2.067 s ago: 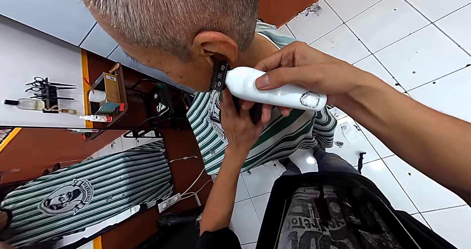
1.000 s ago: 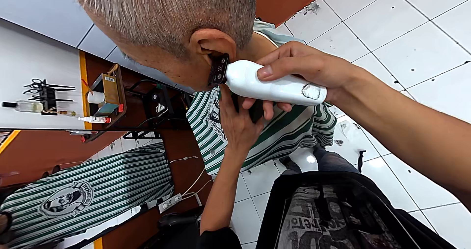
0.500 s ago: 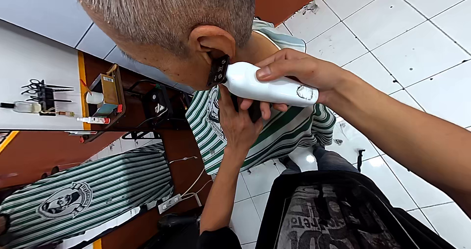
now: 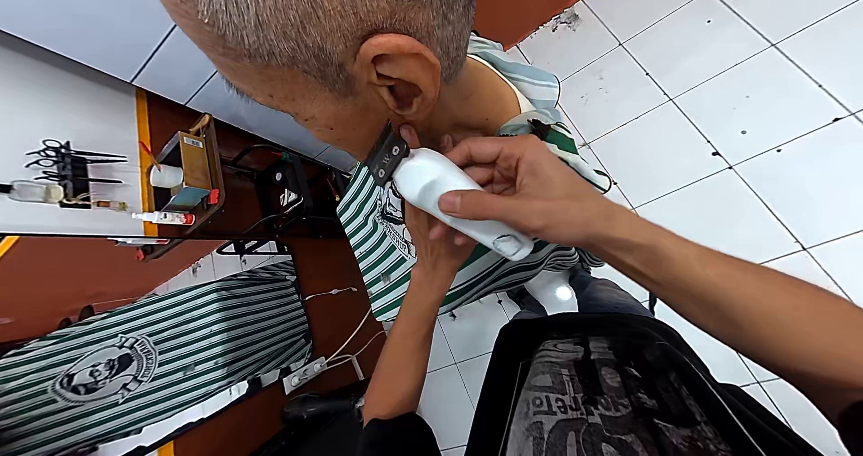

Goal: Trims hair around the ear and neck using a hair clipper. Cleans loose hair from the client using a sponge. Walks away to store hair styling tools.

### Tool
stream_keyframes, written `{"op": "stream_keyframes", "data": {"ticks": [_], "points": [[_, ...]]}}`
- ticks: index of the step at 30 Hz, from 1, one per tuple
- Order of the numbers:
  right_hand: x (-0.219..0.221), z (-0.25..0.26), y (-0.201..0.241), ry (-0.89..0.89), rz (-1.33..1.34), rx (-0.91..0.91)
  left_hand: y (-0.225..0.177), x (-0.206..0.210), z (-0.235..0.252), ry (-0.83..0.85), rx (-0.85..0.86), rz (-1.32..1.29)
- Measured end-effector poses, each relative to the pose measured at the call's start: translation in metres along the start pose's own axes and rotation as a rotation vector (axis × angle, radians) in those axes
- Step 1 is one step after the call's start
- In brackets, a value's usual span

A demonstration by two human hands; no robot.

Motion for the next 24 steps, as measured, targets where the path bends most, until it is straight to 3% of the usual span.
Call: {"op": "stream_keyframes", "data": {"ticks": [9, 14, 19, 21, 24], "points": [[0.015, 0.001, 0.005, -0.166, -0.005, -0.062, -0.002, -0.006, -0.005, 0.131, -0.078, -0.105], [0.013, -0.001, 0.002, -0.197, 0.003, -0.053, 0.005, -0.003, -0.004, 0.079, -0.113, -0.204], [0.015, -0.009, -0.003, -0.228, 0.024, -0.026, -0.001, -0.01, -0.007, 0.083, -0.058, -0.139], [0.017, -0.01, -0.002, -0.247, 0.0, -0.039, 0.0, -0.011, -0.004, 0.08, -0.137, -0.198], [0.02, -0.008, 0.002, -0.248, 0.012, -0.055, 0.0, -0.016, 0.019, 0.008, -0.328, -0.5]]}}
Point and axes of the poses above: each hand's wrist, its own z-axis towards the middle knuckle, its own x-axis out of the palm, y = z × x, the point moved 7 cm from there along z, towards the middle knuckle, and after that the axes turned 6 degrees about -y, right-handed, at the moved point
